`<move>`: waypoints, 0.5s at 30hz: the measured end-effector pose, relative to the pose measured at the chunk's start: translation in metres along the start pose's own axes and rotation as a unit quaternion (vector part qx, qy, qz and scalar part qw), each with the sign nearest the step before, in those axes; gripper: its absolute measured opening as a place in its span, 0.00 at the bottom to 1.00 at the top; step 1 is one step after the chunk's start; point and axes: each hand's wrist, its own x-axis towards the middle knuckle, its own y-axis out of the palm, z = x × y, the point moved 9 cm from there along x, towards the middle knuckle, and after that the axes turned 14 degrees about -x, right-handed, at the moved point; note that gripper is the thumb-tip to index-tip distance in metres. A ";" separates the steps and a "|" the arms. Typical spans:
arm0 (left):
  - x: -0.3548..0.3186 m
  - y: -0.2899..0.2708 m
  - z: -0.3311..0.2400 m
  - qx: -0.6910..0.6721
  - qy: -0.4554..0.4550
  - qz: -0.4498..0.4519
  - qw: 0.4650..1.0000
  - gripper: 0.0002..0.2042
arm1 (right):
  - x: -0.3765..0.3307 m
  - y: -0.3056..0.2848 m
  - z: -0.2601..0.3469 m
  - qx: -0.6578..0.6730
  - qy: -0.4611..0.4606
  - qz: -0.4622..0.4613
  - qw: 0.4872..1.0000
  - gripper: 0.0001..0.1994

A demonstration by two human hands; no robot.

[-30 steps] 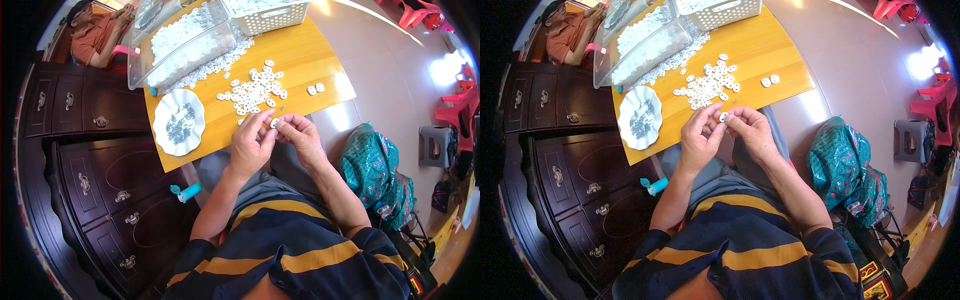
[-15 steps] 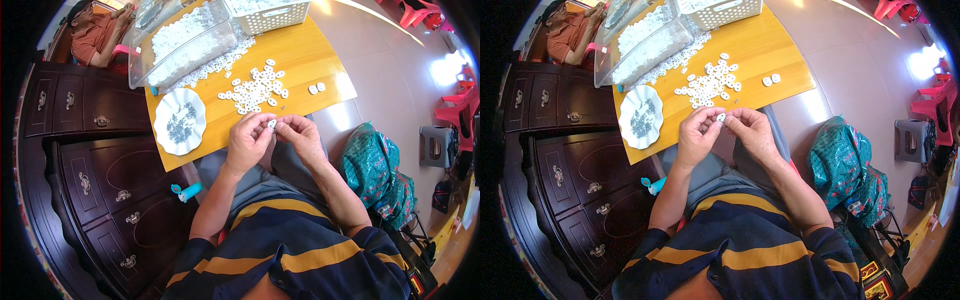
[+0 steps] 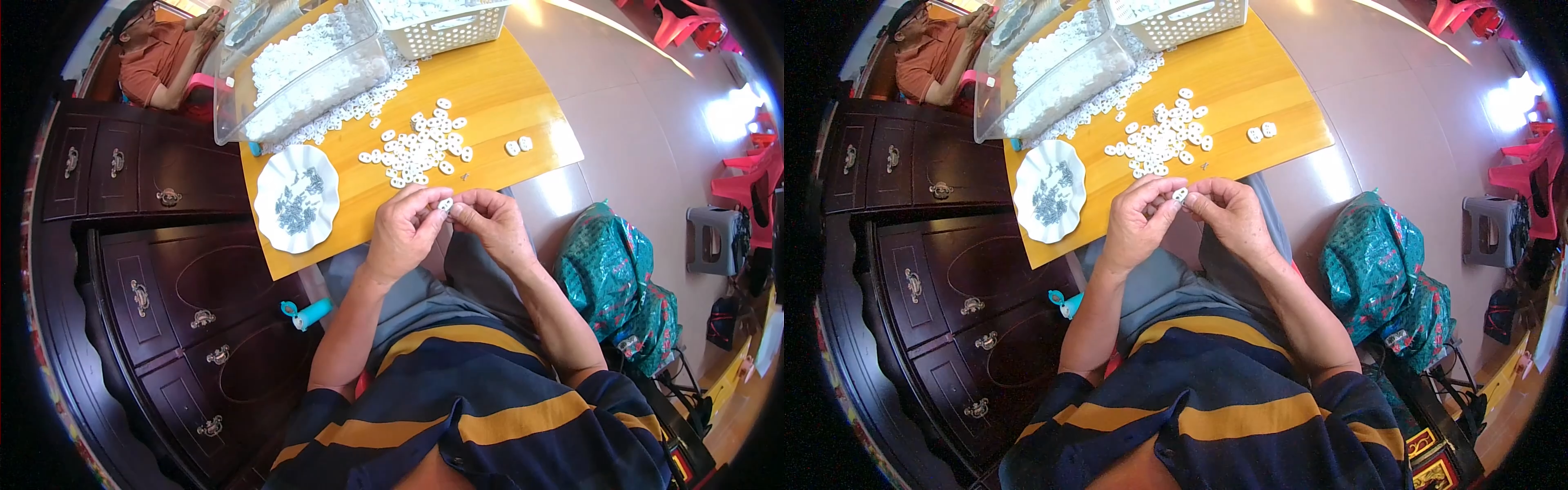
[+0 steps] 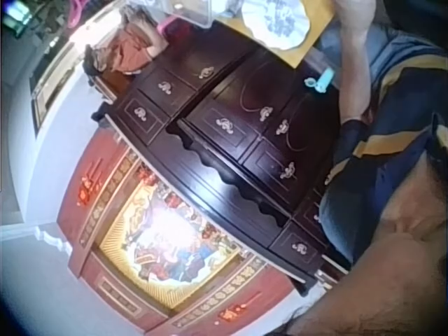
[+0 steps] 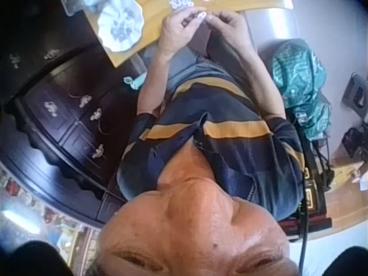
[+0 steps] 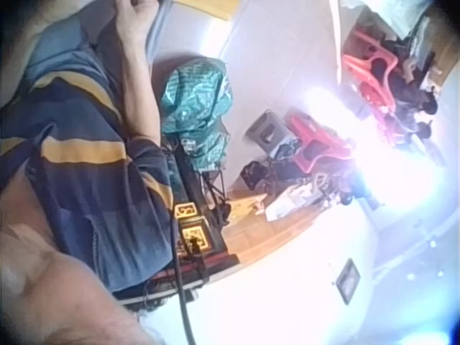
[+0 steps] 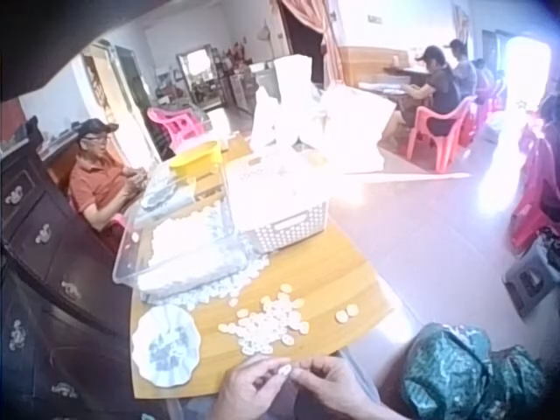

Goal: Assembling small plastic parts by inserting metal pins into them at a table.

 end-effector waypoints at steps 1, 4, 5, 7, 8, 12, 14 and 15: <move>0.000 0.000 0.001 0.000 0.000 0.000 1.000 0.12 | 0.000 0.000 0.000 -0.001 -0.002 0.000 1.000 0.08; 0.000 0.001 0.002 -0.001 0.000 -0.001 1.000 0.12 | -0.001 0.001 0.003 0.002 0.002 -0.006 1.000 0.08; 0.000 0.002 0.001 0.000 0.004 0.000 1.000 0.12 | -0.001 0.000 0.004 0.001 0.001 -0.007 1.000 0.08; 0.000 0.002 0.000 0.002 0.007 0.001 1.000 0.12 | -0.001 0.000 0.003 0.005 0.011 0.004 1.000 0.08; -0.001 0.003 0.001 0.000 0.003 0.002 1.000 0.12 | -0.001 0.000 0.002 0.005 0.011 0.004 1.000 0.08; 0.000 0.004 0.002 0.018 -0.012 0.015 1.000 0.14 | -0.002 0.001 -0.001 0.027 0.022 0.011 0.999 0.09; -0.002 0.006 -0.003 0.037 -0.021 0.001 0.999 0.15 | -0.002 0.001 -0.001 0.027 0.028 0.012 0.999 0.10; -0.002 0.006 -0.004 0.056 -0.030 -0.013 0.998 0.18 | -0.001 0.001 -0.001 0.031 0.026 0.012 0.999 0.10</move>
